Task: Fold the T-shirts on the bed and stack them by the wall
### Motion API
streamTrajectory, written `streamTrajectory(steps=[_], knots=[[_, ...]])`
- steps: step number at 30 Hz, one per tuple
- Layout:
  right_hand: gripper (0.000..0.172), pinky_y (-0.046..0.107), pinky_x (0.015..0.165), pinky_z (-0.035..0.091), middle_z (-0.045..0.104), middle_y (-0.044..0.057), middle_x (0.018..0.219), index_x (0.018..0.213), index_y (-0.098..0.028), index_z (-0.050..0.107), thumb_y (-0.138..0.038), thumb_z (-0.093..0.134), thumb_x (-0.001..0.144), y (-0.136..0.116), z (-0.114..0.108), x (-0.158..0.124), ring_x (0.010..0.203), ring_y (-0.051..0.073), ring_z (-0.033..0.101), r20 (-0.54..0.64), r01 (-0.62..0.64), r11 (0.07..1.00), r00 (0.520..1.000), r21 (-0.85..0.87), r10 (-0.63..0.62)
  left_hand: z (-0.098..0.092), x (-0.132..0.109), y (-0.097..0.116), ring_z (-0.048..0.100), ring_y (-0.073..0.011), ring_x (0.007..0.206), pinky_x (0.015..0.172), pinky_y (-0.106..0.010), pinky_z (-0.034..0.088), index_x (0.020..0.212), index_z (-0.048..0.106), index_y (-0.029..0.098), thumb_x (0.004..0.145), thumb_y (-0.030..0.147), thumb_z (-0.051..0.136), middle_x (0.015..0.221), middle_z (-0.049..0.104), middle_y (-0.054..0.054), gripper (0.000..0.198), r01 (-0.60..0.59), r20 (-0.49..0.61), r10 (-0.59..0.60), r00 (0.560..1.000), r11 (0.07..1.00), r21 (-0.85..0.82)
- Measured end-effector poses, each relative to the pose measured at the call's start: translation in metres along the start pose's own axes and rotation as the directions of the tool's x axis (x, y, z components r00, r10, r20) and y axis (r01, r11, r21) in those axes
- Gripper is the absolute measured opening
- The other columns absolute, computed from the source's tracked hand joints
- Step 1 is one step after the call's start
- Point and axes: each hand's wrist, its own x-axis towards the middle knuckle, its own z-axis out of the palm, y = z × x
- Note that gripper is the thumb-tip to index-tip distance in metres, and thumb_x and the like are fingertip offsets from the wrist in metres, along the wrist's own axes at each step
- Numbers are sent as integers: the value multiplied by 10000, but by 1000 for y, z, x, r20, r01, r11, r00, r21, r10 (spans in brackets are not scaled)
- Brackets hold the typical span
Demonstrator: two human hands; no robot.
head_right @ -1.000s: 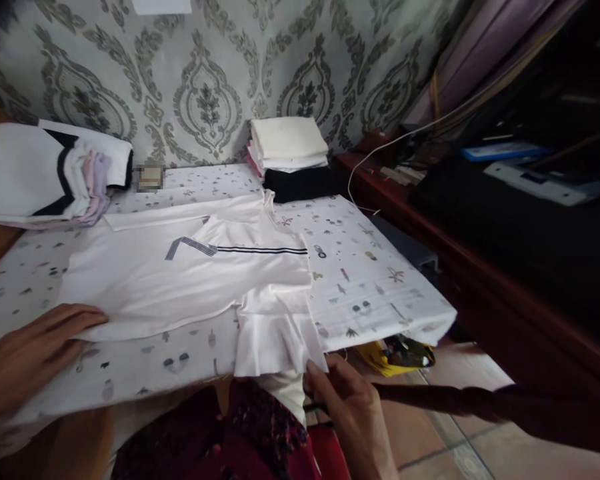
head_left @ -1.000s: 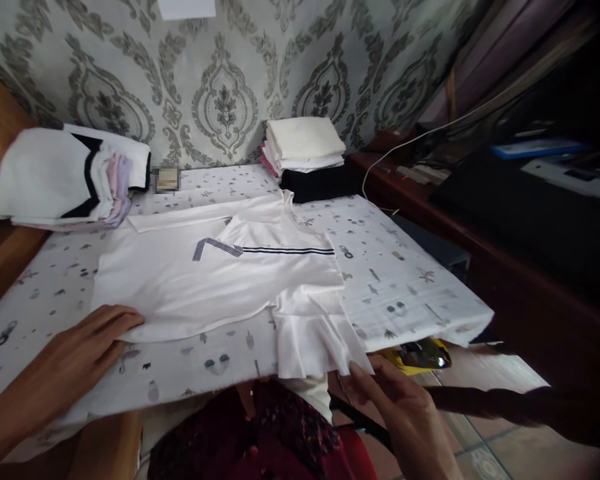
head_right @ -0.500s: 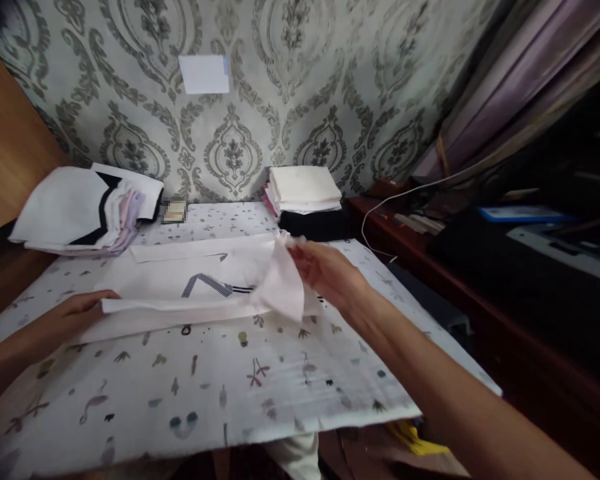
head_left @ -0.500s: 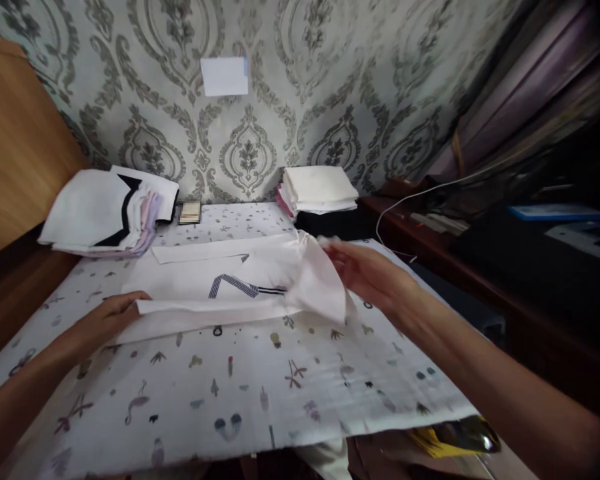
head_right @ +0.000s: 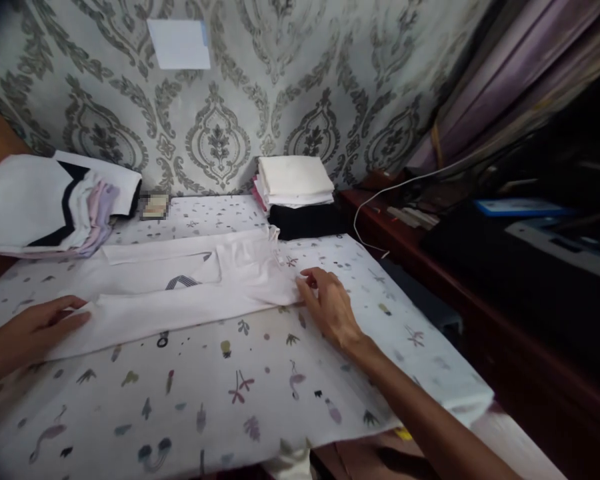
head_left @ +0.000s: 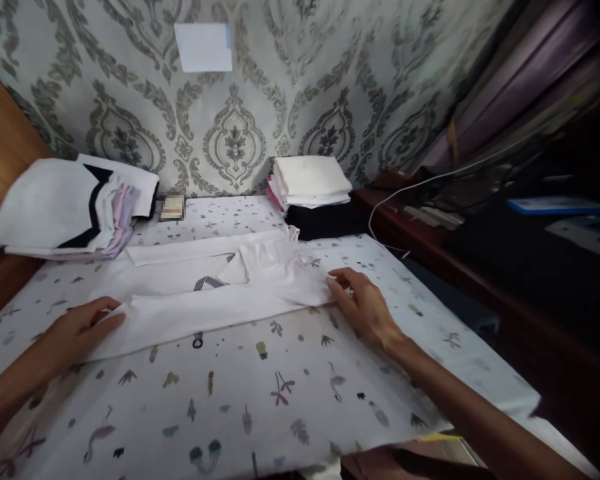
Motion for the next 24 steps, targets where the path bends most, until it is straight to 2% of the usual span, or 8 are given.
streamTrajectory(steps=[3, 6, 10, 14, 16, 19, 22, 24], knots=[[407, 446, 885, 494, 696, 99, 943, 1111, -206, 674, -511, 474, 930, 7, -1, -8, 946, 276, 621, 26, 46, 999, 999, 21, -46, -7, 8, 26, 665, -255, 912, 771, -346, 491, 1112, 591, 243, 891, 552, 386, 1037, 713, -47, 432, -101, -51, 111, 993, 981, 167], [400, 450, 975, 489, 690, 94, 1045, 1182, -233, 666, -510, 533, 925, 14, -2, -12, 1057, 274, 620, 58, 70, 990, 995, 119, -78, -4, 31, 83, 653, -260, 1033, 855, -369, 493, 1147, 572, 231, 925, 516, 369, 1193, 689, -77, 414, -326, -29, 331, 943, 939, 106], [429, 462, 1005, 509, 654, 105, 1198, 1255, -253, 640, -477, 622, 889, 22, -2, -12, 1143, 279, 623, 72, 132, 972, 986, 194, -148, 28, 82, 179, 655, -249, 1037, 846, -349, 498, 1049, 609, 220, 913, 423, 412, 1121, 717, -80, 313, -531, 83, 531, 843, 847, -28], [335, 565, 1140, 396, 696, 77, 1186, 1248, -268, 621, -337, 576, 923, 26, 0, -10, 1044, 254, 677, 29, 273, 943, 958, 190, -284, 72, 124, 248, 642, -255, 1054, 852, -337, 478, 990, 642, 210, 933, 378, 458, 1105, 718, -98, 256, -577, 84, 572, 816, 814, 64], [300, 574, 1177, 346, 725, 52, 1126, 1236, -274, 623, -301, 531, 952, 26, 0, -9, 973, 228, 698, 33, 291, 935, 952, 202, -303, 86, 134, 264, 639, -270, 1021, 791, -333, 466, 931, 649, 203, 943, 436, 473, 1066, 716, -110, 292, -569, 117, 557, 822, 813, 125], [327, 493, 1046, 491, 739, 45, 1039, 1275, -280, 619, -318, 501, 972, 26, -1, -9, 980, 228, 695, 44, 207, 951, 974, 230, -222, 96, 140, 272, 636, -260, 902, 690, -315, 420, 898, 638, 209, 908, 455, 535, 962, 715, -93, 267, -540, 154, 519, 841, 826, 162], [379, 399, 870, 554, 734, 34, 955, 1340, -282, 594, -339, 485, 981, 25, -3, -8, 928, 220, 691, 52, 115, 964, 990, 240, -132, 96, 143, 270, 603, -213, 770, 633, -291, 363, 813, 601, 223, 862, 344, 572, 786, 670, -29, 133, -566, 172, 547, 819, 820, 87], [389, 359, 805, 547, 722, 21, 890, 1352, -280, 589, -333, 479, 982, 24, -4, -7, 855, 203, 683, 49, 87, 967, 994, 239, -102, 93, 145, 265, 566, -185, 710, 626, -282, 345, 756, 563, 224, 852, 302, 554, 699, 613, 4, 124, -600, 117, 598, 793, 800, -18]])
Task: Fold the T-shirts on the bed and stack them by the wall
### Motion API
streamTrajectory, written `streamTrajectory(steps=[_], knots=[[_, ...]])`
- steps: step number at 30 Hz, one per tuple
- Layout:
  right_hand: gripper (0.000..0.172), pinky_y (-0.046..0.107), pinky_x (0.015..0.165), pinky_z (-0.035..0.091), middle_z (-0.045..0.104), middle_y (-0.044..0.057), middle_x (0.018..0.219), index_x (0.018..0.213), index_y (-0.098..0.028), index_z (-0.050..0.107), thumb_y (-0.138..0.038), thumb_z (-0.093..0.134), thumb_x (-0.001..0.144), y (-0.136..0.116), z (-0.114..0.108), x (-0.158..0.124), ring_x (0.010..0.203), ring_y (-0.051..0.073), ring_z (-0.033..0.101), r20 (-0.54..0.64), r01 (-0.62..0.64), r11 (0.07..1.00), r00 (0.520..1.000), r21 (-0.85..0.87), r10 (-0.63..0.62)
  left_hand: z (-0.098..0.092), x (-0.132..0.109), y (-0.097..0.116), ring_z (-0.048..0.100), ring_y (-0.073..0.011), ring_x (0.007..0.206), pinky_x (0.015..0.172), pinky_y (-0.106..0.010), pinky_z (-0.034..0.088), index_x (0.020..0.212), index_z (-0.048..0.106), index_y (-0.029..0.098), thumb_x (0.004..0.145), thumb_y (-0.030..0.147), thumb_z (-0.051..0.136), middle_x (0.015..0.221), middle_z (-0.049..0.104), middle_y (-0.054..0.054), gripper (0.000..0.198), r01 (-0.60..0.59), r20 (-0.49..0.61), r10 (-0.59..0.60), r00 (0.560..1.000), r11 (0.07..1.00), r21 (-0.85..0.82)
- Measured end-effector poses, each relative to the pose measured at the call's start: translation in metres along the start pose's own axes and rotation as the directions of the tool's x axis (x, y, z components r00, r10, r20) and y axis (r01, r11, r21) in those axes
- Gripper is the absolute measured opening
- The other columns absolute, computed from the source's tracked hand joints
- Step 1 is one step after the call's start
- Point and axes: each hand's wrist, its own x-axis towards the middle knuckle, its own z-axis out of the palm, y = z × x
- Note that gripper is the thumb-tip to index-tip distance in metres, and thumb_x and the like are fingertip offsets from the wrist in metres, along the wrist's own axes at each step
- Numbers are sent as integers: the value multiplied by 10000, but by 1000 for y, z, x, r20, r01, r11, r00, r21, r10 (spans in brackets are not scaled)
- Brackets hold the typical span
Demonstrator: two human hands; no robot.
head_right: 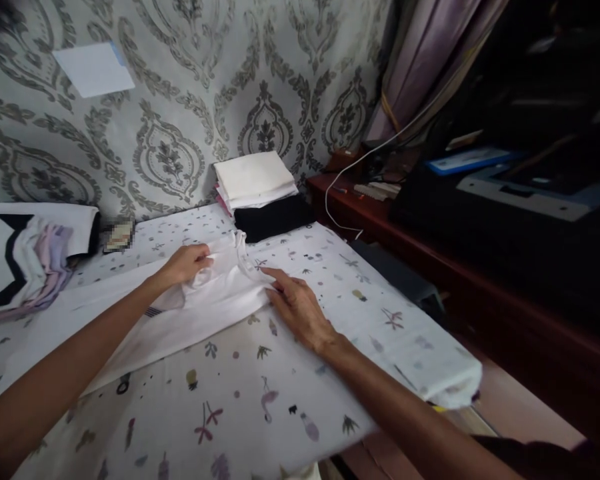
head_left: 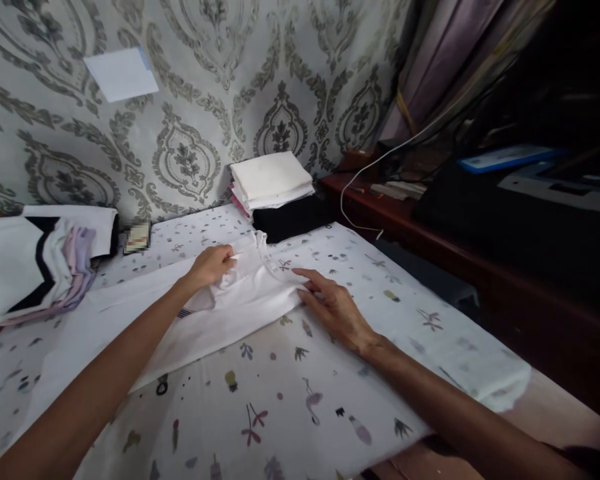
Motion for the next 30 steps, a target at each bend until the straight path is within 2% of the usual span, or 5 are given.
streamTrajectory(steps=[5, 13, 19, 25, 30], knots=[[409, 322, 711, 522, 699, 7, 806, 1346, -249, 581, -309, 489, 952, 1, 1, 3, 733, 183, 651, -5, -39, 999, 999, 20, 39, -4, -5, -16, 477, -153, 613, 625, -275, 325, 762, 524, 224, 854, 342, 510, 603, 489, 45, 150, -10, -242, -30, 970, 986, -164], [396, 314, 682, 515, 704, 17, 815, 1289, -217, 600, -270, 491, 913, 0, 2, 4, 706, 175, 636, 13, -71, 998, 997, 2, 70, 8, -1, -32, 495, -172, 678, 639, -289, 329, 700, 524, 223, 827, 365, 515, 689, 548, 12, 191, 5, -155, -23, 988, 993, -116], [417, 316, 685, 526, 694, 7, 801, 1303, -223, 608, -255, 508, 900, -2, 1, 4, 693, 172, 639, 8, -69, 997, 998, -17, 69, -1, 13, -25, 497, -173, 616, 581, -287, 306, 635, 553, 216, 793, 495, 602, 613, 552, 11, 324, 162, 4, -163, 987, 977, -142], [329, 376, 840, 544, 733, 44, 932, 1111, -250, 735, -180, 471, 927, -1, 3, 1, 860, 197, 680, -24, 77, 996, 997, -37, -78, 0, 23, -18, 422, -125, 566, 566, -252, 305, 704, 532, 210, 776, 382, 577, 591, 456, 52, 192, -41, -100, -9, 995, 872, -487], [295, 419, 868, 530, 708, 59, 867, 1008, -211, 755, -123, 488, 917, 3, 5, 1, 877, 214, 645, -10, 163, 977, 986, -140, -166, 8, 25, -16, 401, -126, 566, 576, -257, 292, 742, 577, 211, 794, 363, 551, 559, 428, 61, 163, -52, -90, 21, 996, 937, -347]])
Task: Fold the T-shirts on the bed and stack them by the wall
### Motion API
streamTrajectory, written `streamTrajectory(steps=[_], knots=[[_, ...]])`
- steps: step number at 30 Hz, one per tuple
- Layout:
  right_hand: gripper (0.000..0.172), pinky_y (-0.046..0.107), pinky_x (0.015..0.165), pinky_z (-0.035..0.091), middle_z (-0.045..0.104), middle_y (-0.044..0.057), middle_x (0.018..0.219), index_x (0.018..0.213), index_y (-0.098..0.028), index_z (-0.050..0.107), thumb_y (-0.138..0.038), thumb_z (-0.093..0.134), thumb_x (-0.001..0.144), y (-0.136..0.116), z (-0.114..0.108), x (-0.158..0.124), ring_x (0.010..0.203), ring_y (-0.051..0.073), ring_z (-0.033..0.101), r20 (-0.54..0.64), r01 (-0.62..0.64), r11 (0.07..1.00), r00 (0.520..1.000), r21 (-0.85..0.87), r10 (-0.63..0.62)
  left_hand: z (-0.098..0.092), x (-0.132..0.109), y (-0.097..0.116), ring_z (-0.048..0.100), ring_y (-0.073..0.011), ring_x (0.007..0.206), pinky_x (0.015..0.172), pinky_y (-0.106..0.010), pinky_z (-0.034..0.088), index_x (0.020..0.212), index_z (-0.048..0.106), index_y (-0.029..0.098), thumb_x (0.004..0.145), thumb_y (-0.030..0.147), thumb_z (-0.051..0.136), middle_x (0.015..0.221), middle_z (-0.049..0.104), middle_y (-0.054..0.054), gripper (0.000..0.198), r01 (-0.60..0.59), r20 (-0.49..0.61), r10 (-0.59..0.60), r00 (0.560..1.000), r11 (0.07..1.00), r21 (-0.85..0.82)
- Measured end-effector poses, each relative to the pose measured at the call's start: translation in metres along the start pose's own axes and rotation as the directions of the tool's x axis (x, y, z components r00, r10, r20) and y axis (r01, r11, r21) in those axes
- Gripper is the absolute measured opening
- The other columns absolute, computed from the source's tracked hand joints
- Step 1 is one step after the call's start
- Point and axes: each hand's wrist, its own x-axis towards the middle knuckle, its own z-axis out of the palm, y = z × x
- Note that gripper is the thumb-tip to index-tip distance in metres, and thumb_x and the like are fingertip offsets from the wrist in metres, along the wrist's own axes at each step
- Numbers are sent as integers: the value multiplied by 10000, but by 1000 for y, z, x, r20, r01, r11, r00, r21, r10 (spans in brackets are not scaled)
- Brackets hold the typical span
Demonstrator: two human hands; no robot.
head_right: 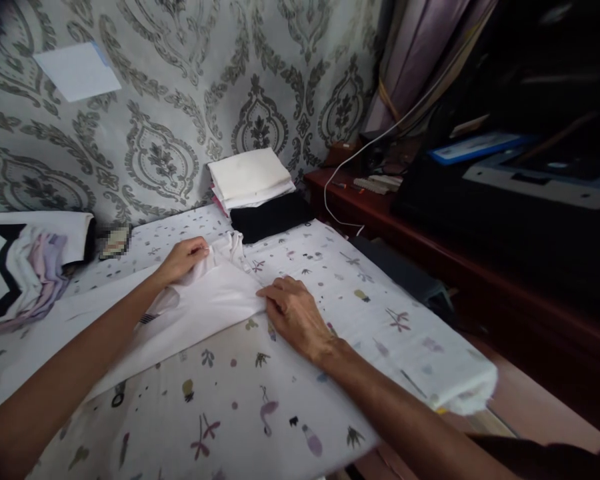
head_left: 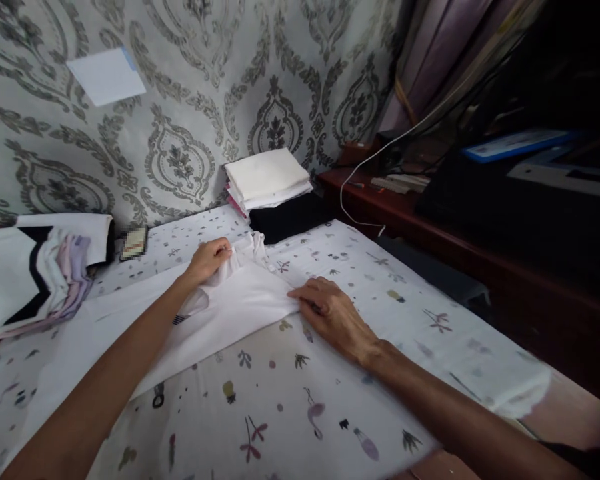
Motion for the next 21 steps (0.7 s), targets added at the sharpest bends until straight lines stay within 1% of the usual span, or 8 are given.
streamTrajectory(steps=[4, 7, 10, 12, 13, 15, 18, 21], knots=[[280, 440, 867, 523, 705, 66, 851, 996, -194, 747, -113, 492, 914, 2, 2, 0, 861, 223, 620, 6, 49, 999, 999, -20, -49, -1, 9, 1, 420, -135, 570, 572, -274, 300, 676, 580, 208, 816, 457, 546, 560, 446, 47, 288, 67, 34, -70, 997, 995, 68], [279, 449, 853, 522, 706, 72, 851, 993, -203, 746, -125, 488, 922, 3, 2, 0, 860, 229, 618, 4, 67, 997, 998, -36, -67, -4, 17, 3, 429, -137, 548, 549, -281, 295, 574, 545, 204, 730, 568, 639, 532, 455, 40, 407, 189, 95, -195, 976, 980, 65], [287, 448, 864, 520, 709, 78, 868, 1000, -206, 748, -126, 482, 926, 3, 2, -1, 876, 231, 624, -2, 85, 995, 996, -53, -85, -4, 20, 3, 518, -162, 587, 572, -286, 364, 692, 657, 191, 629, 501, 720, 599, 583, 19, 322, 259, 178, -231, 956, 954, -153], [293, 442, 868, 519, 710, 81, 874, 1004, -202, 747, -120, 476, 929, 2, 2, -1, 881, 232, 624, 0, 98, 993, 995, -68, -98, -1, 20, 2, 586, -186, 663, 631, -301, 429, 866, 719, 185, 640, 460, 705, 722, 679, -11, 357, 250, 155, -208, 966, 906, -343], [294, 437, 866, 518, 710, 82, 878, 1007, -199, 746, -118, 474, 930, 2, 1, -1, 880, 232, 623, 5, 101, 992, 995, -76, -101, 0, 19, 1, 603, -192, 695, 657, -307, 445, 933, 731, 185, 657, 445, 690, 776, 706, -23, 382, 230, 127, -195, 972, 894, -385], [293, 431, 864, 515, 712, 84, 889, 1013, -197, 744, -117, 475, 932, 2, 1, -1, 881, 234, 622, 18, 101, 991, 995, -89, -100, 4, 18, -1, 602, -189, 707, 675, -305, 441, 953, 746, 182, 690, 406, 660, 802, 718, -30, 356, 185, 71, -170, 983, 927, -325], [284, 428, 865, 506, 713, 87, 899, 1015, -191, 741, -121, 476, 937, 2, 1, -2, 888, 236, 618, 28, 104, 988, 994, -109, -102, 8, 19, -4, 568, -175, 665, 657, -295, 400, 873, 758, 184, 723, 346, 624, 717, 674, -9, 258, 130, 11, -129, 992, 989, -71], [278, 424, 852, 500, 710, 86, 892, 1009, -180, 736, -117, 474, 939, 2, 2, -2, 889, 239, 615, 34, 115, 985, 993, -132, -112, 8, 20, -4, 539, -161, 630, 633, -286, 371, 897, 752, 198, 766, 348, 599, 668, 626, 12, 251, 102, 18, -102, 995, 994, 37]])
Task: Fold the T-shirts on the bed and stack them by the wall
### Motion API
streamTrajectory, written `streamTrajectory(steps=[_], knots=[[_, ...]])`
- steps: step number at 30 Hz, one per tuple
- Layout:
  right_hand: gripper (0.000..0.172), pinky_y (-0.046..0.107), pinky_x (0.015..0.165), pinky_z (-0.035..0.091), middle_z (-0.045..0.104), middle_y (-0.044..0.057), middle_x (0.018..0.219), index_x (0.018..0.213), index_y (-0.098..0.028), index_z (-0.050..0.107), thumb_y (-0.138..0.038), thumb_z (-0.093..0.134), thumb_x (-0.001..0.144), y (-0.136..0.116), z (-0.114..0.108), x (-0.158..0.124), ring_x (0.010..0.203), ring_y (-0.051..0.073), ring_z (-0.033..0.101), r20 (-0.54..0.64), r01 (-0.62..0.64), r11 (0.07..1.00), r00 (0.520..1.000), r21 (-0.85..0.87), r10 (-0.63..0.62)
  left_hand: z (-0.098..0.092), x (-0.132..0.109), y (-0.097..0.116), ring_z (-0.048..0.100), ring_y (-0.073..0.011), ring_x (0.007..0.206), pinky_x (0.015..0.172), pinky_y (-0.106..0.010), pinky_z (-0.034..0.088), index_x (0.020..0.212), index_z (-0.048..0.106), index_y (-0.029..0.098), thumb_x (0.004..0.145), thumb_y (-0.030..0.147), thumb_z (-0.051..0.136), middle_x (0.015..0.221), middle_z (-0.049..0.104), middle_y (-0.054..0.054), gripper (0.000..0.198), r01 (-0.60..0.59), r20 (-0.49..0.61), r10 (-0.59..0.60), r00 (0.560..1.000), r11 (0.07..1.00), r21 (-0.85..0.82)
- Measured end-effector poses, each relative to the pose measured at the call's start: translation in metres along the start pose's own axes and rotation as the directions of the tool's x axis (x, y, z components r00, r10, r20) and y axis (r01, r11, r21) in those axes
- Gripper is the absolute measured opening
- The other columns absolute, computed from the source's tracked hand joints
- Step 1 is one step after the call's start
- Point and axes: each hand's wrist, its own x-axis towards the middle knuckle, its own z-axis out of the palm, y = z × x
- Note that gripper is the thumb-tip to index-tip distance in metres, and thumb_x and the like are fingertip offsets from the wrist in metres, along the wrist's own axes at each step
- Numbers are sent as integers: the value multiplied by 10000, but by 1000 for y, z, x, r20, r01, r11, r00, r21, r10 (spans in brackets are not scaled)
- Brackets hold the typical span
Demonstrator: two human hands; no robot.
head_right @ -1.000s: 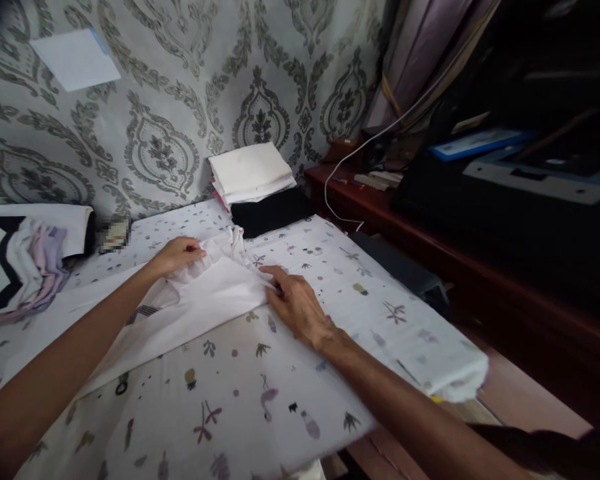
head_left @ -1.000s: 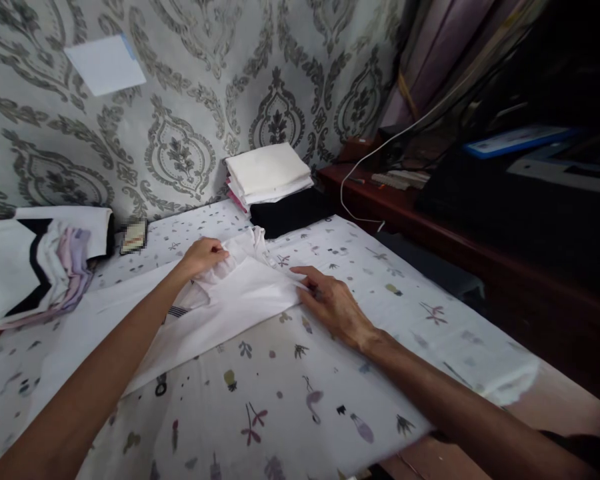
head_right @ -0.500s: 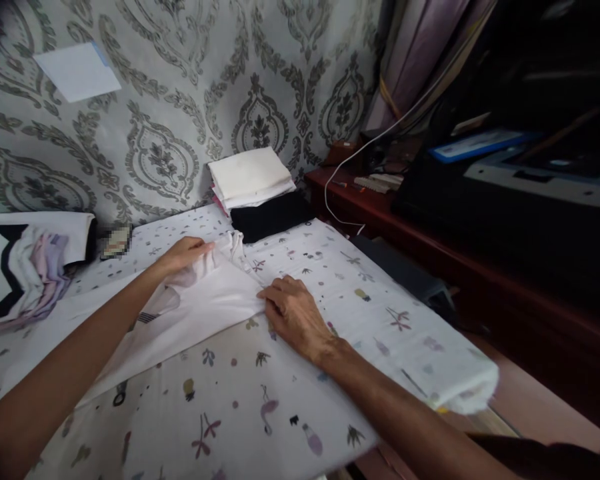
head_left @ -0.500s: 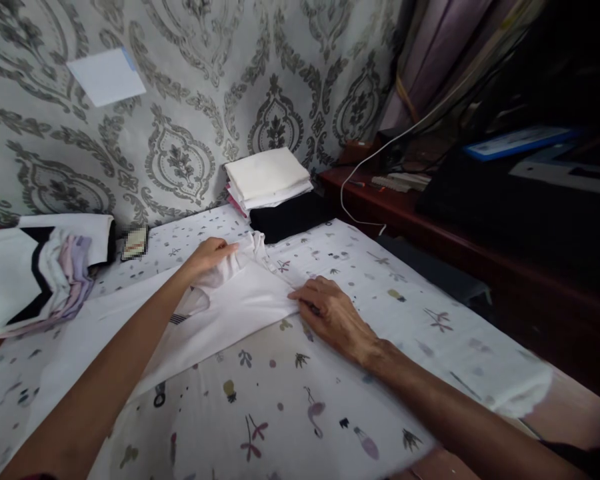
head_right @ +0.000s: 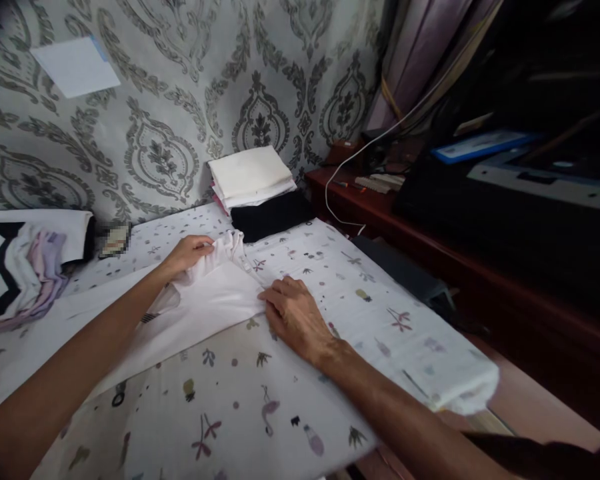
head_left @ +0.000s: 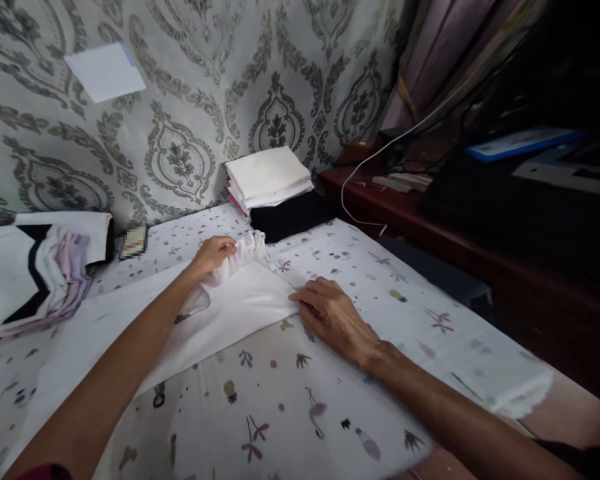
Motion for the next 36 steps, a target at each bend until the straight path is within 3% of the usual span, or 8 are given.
streamTrajectory(steps=[6, 9, 13, 19, 23, 27, 32, 36], knots=[[267, 428, 849, 505, 711, 90, 903, 1010, -185, 728, -119, 483, 929, -1, 1, 1, 894, 249, 620, 0, 15, 999, 1000, -32, -15, -1, 7, 6, 481, -136, 578, 569, -267, 342, 826, 691, 199, 721, 412, 677, 659, 574, 27, 238, 10, 105, -3, 995, 997, -73], [272, 435, 850, 510, 710, 97, 896, 1010, -181, 731, -122, 478, 927, -3, 1, 2, 891, 251, 623, -13, 22, 999, 1000, -45, -23, 6, 12, 5, 519, -139, 649, 641, -262, 393, 786, 655, 192, 731, 333, 628, 702, 585, 24, 153, -76, 27, 82, 996, 981, -176], [274, 439, 829, 524, 705, 103, 886, 1013, -200, 739, -154, 482, 931, -5, -2, 0, 880, 249, 627, -25, 15, 999, 1000, -40, -16, 12, 14, 2, 515, -147, 647, 650, -272, 387, 786, 653, 197, 751, 347, 604, 688, 580, 23, 162, -105, -13, 104, 994, 985, -137], [247, 467, 859, 519, 703, 125, 1052, 981, -214, 742, -245, 499, 950, -15, -10, 29, 980, 280, 635, -41, 63, 995, 997, -74, -66, -24, 2, -7, 565, -173, 635, 635, -288, 387, 805, 610, 221, 879, 431, 496, 685, 638, -1, 250, -11, 98, 10, 995, 1000, 3], [255, 420, 956, 499, 714, 122, 1081, 899, -189, 734, -160, 487, 950, -30, 15, 95, 1039, 261, 643, 165, 148, 987, 977, -61, -136, -48, -22, -24, 588, -195, 628, 615, -298, 375, 752, 575, 228, 882, 507, 499, 658, 653, -18, 317, 90, 101, -101, 990, 989, 115], [218, 390, 984, 485, 700, 171, 1140, 1001, -116, 712, -146, 500, 957, -34, 61, 143, 1111, 275, 624, 289, 102, 983, 956, -150, -55, -54, -50, -38, 570, -193, 653, 601, -288, 361, 800, 606, 224, 788, 521, 602, 682, 630, -8, 296, 71, 92, -84, 992, 988, 139], [323, 430, 1097, 410, 611, 200, 1340, 1219, -80, 630, -172, 408, 1004, -20, 95, 139, 1271, 286, 530, 218, 102, 978, 974, -181, -61, -61, -75, -50, 498, -151, 595, 574, -269, 348, 903, 622, 214, 726, 311, 613, 625, 522, 52, 202, 60, 131, -50, 990, 996, -71], [365, 441, 1128, 389, 598, 211, 1365, 1264, -60, 608, -203, 386, 1012, -17, 101, 132, 1294, 292, 515, 185, 116, 978, 979, -175, -83, -63, -91, -50, 523, -160, 626, 603, -279, 347, 875, 623, 220, 752, 261, 607, 646, 548, 45, 131, 113, 84, -115, 990, 993, 25]])
